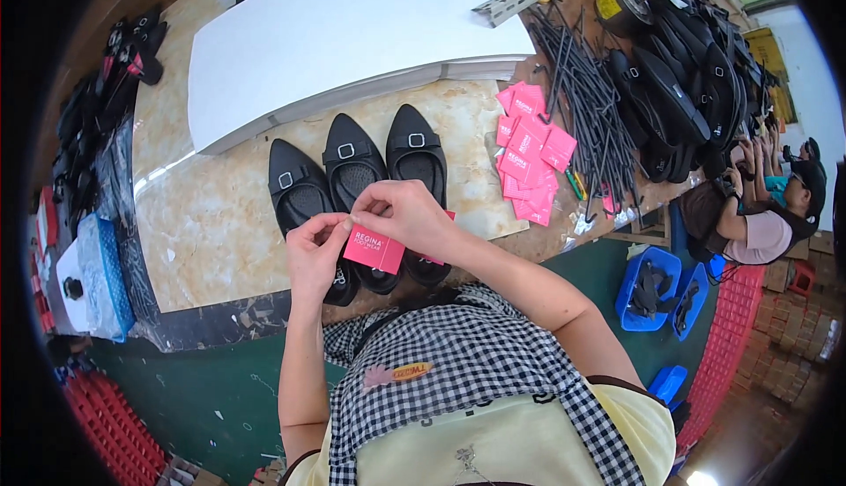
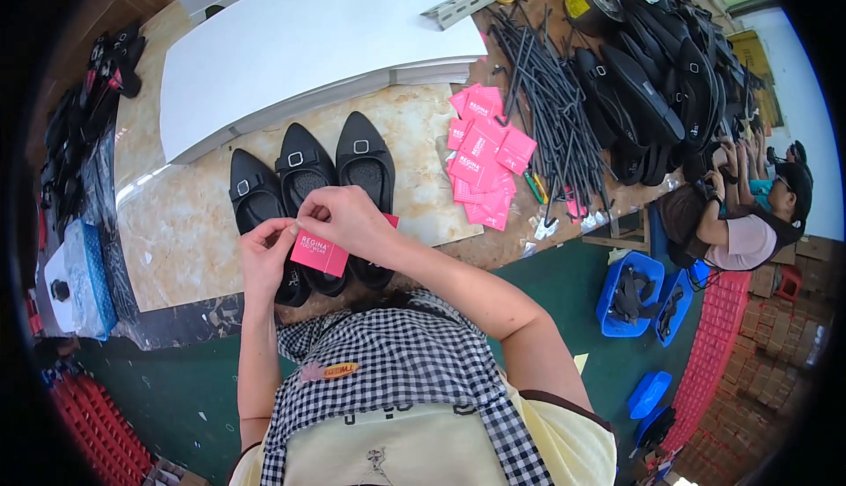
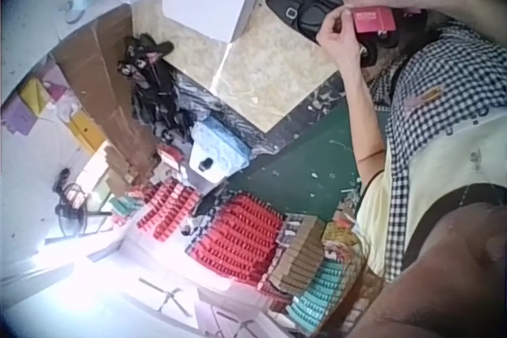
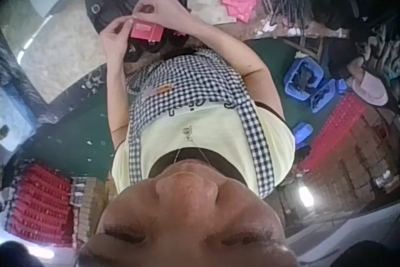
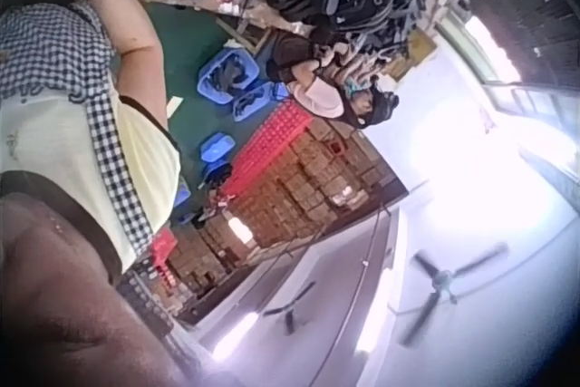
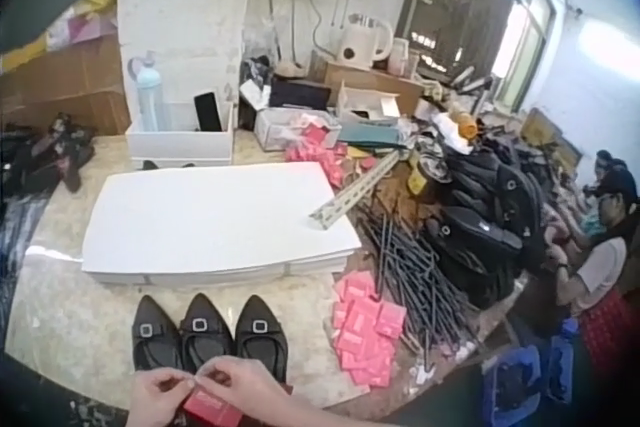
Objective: Inspecting black flat shoes, applying pink labels, and wrapping them in tissue paper.
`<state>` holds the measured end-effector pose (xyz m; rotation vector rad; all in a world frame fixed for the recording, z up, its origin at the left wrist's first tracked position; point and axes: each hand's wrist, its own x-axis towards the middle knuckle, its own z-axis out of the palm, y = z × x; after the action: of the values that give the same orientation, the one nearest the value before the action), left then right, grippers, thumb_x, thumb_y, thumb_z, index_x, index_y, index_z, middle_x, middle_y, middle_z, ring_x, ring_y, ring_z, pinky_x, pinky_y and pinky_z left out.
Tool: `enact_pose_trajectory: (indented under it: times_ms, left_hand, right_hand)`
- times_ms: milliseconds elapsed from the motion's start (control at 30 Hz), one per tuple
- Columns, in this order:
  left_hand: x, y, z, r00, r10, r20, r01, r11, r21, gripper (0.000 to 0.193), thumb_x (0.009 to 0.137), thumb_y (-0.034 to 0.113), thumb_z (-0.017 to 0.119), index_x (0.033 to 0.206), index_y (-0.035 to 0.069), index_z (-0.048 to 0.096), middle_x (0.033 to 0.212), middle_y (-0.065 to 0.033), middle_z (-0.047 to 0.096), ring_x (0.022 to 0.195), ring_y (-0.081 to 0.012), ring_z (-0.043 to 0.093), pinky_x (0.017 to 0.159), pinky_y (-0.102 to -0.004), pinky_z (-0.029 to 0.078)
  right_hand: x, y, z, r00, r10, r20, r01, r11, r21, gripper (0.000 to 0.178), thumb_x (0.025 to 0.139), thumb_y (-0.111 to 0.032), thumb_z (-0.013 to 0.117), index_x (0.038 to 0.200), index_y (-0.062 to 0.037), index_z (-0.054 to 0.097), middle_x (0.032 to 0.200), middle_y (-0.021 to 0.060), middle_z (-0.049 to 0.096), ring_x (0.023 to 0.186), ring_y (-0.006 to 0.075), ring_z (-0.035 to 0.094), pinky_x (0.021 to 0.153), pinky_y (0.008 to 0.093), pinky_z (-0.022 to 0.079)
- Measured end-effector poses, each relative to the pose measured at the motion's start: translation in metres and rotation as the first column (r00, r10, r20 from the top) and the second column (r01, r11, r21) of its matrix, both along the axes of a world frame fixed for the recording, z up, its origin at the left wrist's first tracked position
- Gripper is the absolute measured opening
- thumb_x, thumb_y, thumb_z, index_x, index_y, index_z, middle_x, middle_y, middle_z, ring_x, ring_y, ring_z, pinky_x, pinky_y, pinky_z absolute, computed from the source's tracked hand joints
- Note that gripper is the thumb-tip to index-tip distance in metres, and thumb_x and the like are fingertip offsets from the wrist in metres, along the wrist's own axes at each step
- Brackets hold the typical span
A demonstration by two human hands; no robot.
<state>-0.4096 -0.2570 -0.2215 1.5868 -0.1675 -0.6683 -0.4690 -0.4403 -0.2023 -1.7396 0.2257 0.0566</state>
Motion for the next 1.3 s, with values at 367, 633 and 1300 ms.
enact_pose_trajectory:
  times_ms: [367,633,1300]
  left_hand:
    - [-0.012,-0.005,0.029,0.873,-0.073,0.481,-0.102,0.94,0.327,0.017,0.085,0.005,0.069,0.101,0.004,0.074,0.088,-0.0042,0.062,0.064,-0.0089,0.051,0.06,-0.0232,0.043]
    - [-0.005,0.019,0.033,0.824,-0.014,0.566,-0.214,0.918,0.335,0.014,0.087,0.008,0.067,0.098,0.003,0.074,0.089,-0.0053,0.064,0.067,-0.0107,0.053,0.061,-0.0243,0.044]
    - [-0.01,0.062,0.021,0.823,-0.05,0.566,-0.289,0.821,0.493,0.014,0.079,0.017,0.076,0.091,0.01,0.073,0.083,-0.0086,0.056,0.073,-0.022,0.056,0.063,-0.0327,0.045]
  right_hand:
    - [0.015,-0.257,-0.042,0.993,0.046,0.113,0.115,-0.048,-0.992,0.01,0.076,-0.009,0.061,0.075,-0.0035,0.069,0.081,0.0119,0.067,0.086,0.0272,0.065,0.074,0.039,0.055]
    - [0.015,-0.252,-0.044,0.973,0.223,-0.059,0.001,-0.26,-0.966,0.012,0.077,-0.012,0.061,0.083,-0.0043,0.068,0.086,0.0085,0.065,0.093,0.0246,0.064,0.077,0.038,0.053]
    - [0.017,-0.067,0.066,0.996,0.064,0.067,-0.049,0.977,-0.209,0.041,0.091,0.001,0.049,0.127,-0.011,0.064,0.089,0.0009,0.067,0.065,0.0091,0.057,0.063,0.0235,0.05]
